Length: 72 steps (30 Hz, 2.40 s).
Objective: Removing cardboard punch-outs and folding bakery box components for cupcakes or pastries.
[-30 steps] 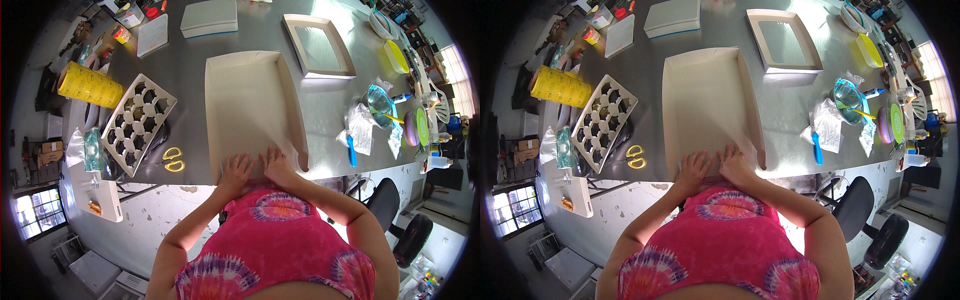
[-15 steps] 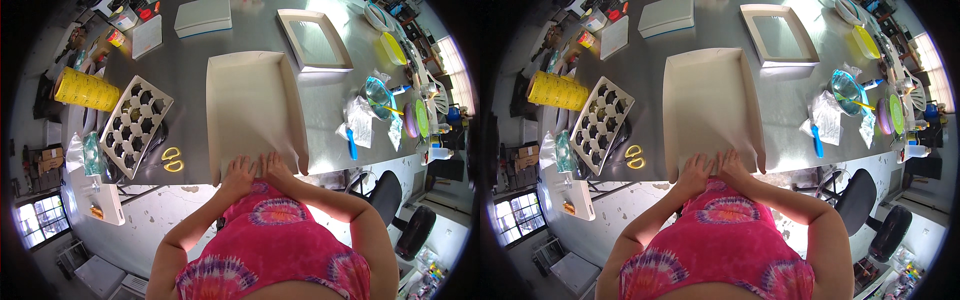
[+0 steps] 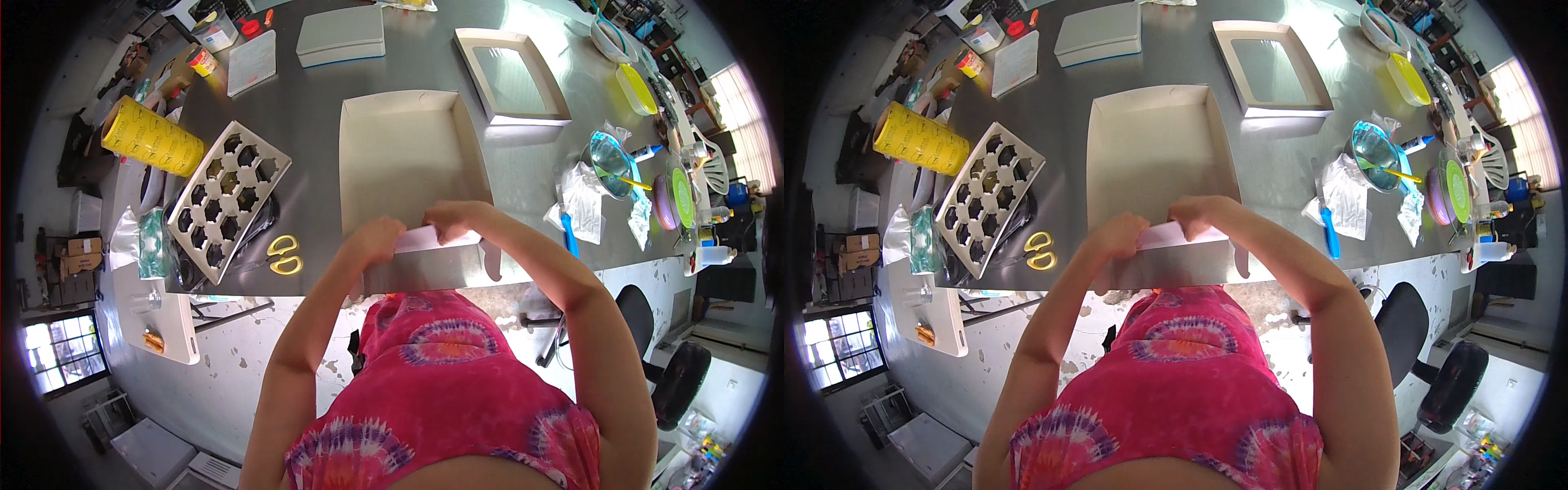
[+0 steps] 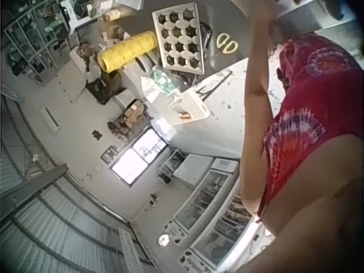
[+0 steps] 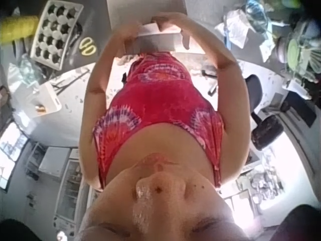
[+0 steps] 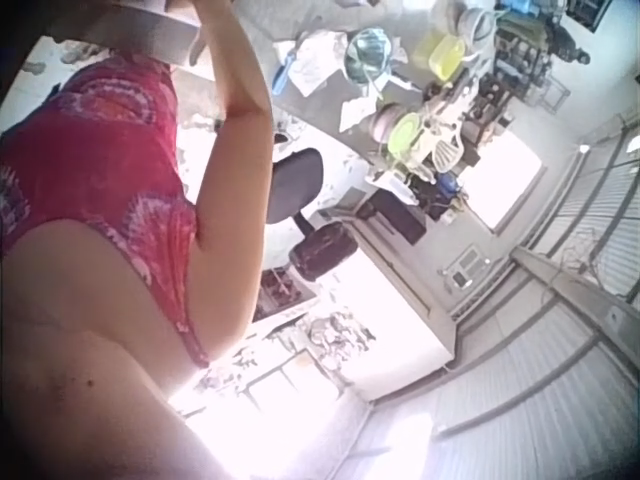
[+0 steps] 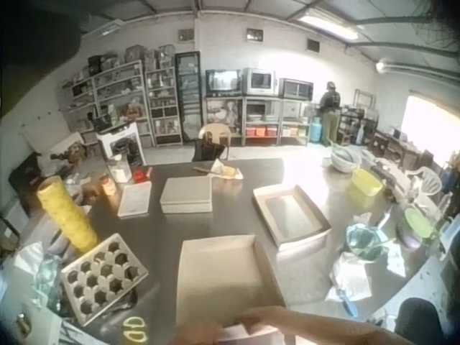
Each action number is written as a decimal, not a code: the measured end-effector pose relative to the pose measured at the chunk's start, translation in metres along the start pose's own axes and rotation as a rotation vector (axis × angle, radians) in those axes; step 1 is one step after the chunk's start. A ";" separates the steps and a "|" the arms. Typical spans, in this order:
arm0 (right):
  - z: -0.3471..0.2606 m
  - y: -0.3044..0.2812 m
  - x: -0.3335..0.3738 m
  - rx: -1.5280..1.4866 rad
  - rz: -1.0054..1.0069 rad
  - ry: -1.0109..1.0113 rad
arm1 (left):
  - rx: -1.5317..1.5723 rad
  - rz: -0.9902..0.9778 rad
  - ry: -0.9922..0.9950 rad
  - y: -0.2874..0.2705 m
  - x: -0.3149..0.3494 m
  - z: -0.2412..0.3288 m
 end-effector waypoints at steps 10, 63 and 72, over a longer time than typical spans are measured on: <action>0.030 -0.037 0.001 0.132 0.466 0.253 | -0.274 0.510 -0.255 -0.022 -0.010 0.011; 0.061 0.027 0.151 -0.554 1.267 0.270 | 0.278 0.262 -0.219 -0.028 -0.027 0.050; 0.042 0.022 0.158 -0.425 1.309 0.246 | 0.279 0.480 0.028 -0.023 -0.030 0.050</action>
Point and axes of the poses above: each hand's wrist, its own x-axis away from the middle knuckle, its own y-axis out of the palm, z = x × y, the point moved 9 cm from there along -x, towards the middle knuckle, and after that the axes turned 10 degrees about y, right-handed, at the moved point
